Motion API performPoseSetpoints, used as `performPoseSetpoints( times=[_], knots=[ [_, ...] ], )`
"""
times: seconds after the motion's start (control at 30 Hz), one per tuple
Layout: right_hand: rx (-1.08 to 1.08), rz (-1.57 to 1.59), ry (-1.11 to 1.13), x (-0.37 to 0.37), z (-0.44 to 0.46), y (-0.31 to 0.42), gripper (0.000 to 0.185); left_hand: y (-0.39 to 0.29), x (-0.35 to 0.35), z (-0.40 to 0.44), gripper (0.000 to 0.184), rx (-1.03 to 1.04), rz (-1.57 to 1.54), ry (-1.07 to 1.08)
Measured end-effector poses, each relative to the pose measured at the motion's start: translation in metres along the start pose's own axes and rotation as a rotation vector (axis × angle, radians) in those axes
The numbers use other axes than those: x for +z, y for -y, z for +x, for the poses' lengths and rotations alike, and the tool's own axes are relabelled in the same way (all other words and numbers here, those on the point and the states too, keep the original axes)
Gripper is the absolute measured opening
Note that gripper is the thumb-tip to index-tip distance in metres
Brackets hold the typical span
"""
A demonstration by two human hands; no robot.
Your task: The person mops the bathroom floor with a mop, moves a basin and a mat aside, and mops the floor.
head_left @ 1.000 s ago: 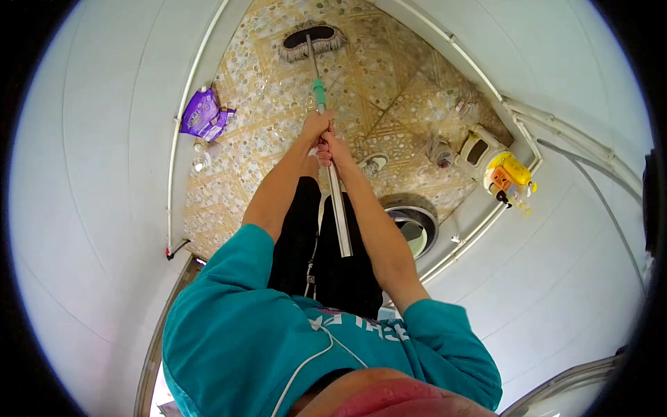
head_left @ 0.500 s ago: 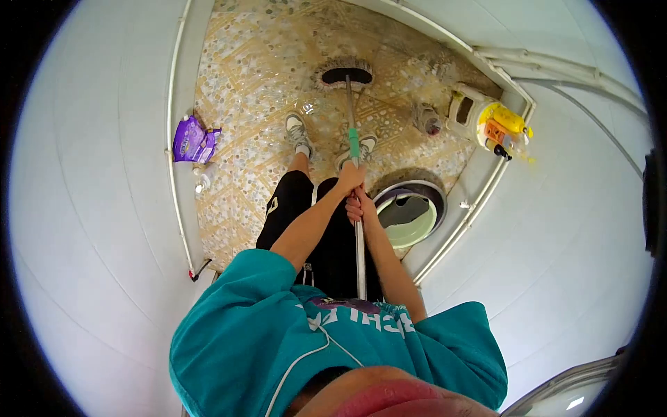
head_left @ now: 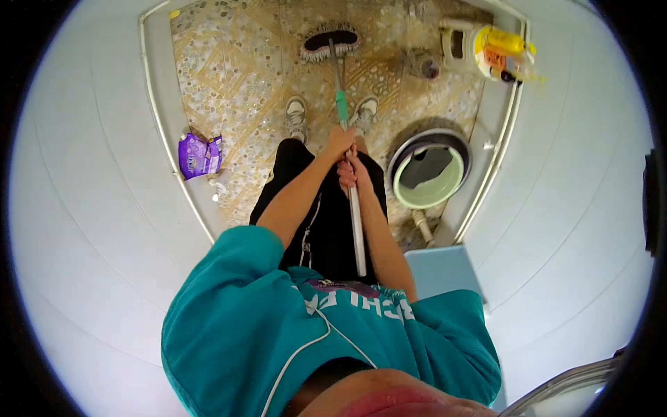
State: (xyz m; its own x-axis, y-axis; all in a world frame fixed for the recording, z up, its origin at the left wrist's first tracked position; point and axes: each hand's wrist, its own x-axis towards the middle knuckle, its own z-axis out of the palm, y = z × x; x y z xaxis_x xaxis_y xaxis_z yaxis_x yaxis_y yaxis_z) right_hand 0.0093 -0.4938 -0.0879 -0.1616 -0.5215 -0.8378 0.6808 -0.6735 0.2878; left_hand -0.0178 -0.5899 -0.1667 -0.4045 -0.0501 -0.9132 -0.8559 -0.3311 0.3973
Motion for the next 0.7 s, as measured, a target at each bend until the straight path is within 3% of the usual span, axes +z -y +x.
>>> performPoseSetpoints(
  times=[0.03,0.1,0.17,0.23,0.37,0.43,0.47,0.5,0.57,0.63,0.67,0.7],
  knots=[
    [0.113,0.109,-0.016,-0.003,-0.002,-0.003,0.014,-0.005,-0.006,-0.007,0.043,0.002,-0.041,0.058],
    [0.190,0.032,0.183,-0.012,-0.012,-0.022,0.027,0.006,-0.021,-0.005,0.041,-0.024,-0.105,0.102],
    [0.144,-0.038,0.139,-0.010,-0.023,-0.047,0.029,0.003,-0.032,-0.001,0.038,-0.015,-0.186,0.139],
    [0.108,-0.034,0.142,-0.005,-0.033,-0.071,0.032,0.004,-0.042,-0.023,0.030,-0.073,-0.341,0.035],
    [0.051,-0.048,0.052,-0.018,-0.042,-0.098,0.030,0.030,-0.052,-0.068,0.023,-0.164,-0.427,0.233],
    [-0.014,-0.162,0.003,-0.030,-0.054,-0.110,0.030,0.051,-0.048,-0.078,0.023,-0.120,-0.395,0.244],
    [-0.021,-0.151,-0.104,-0.033,-0.063,-0.114,0.030,0.063,-0.043,-0.085,0.022,-0.065,-0.231,0.201],
    [-0.040,-0.150,-0.087,-0.052,-0.065,-0.119,0.034,0.075,-0.038,-0.089,0.021,-0.005,-0.067,0.161],
    [-0.021,-0.053,0.151,-0.100,-0.061,-0.125,0.039,0.124,-0.030,-0.072,0.020,0.081,0.256,0.085],
    [-0.063,-0.125,0.072,-0.093,-0.061,-0.123,0.044,0.121,-0.022,-0.070,0.022,0.245,0.515,-0.098],
    [-0.054,-0.135,0.001,-0.081,-0.055,-0.117,0.044,0.119,-0.023,-0.074,0.022,0.230,0.521,-0.099],
    [-0.052,-0.151,-0.055,-0.072,-0.047,-0.111,0.045,0.103,-0.026,-0.071,0.022,0.065,0.331,-0.007]
  ],
)
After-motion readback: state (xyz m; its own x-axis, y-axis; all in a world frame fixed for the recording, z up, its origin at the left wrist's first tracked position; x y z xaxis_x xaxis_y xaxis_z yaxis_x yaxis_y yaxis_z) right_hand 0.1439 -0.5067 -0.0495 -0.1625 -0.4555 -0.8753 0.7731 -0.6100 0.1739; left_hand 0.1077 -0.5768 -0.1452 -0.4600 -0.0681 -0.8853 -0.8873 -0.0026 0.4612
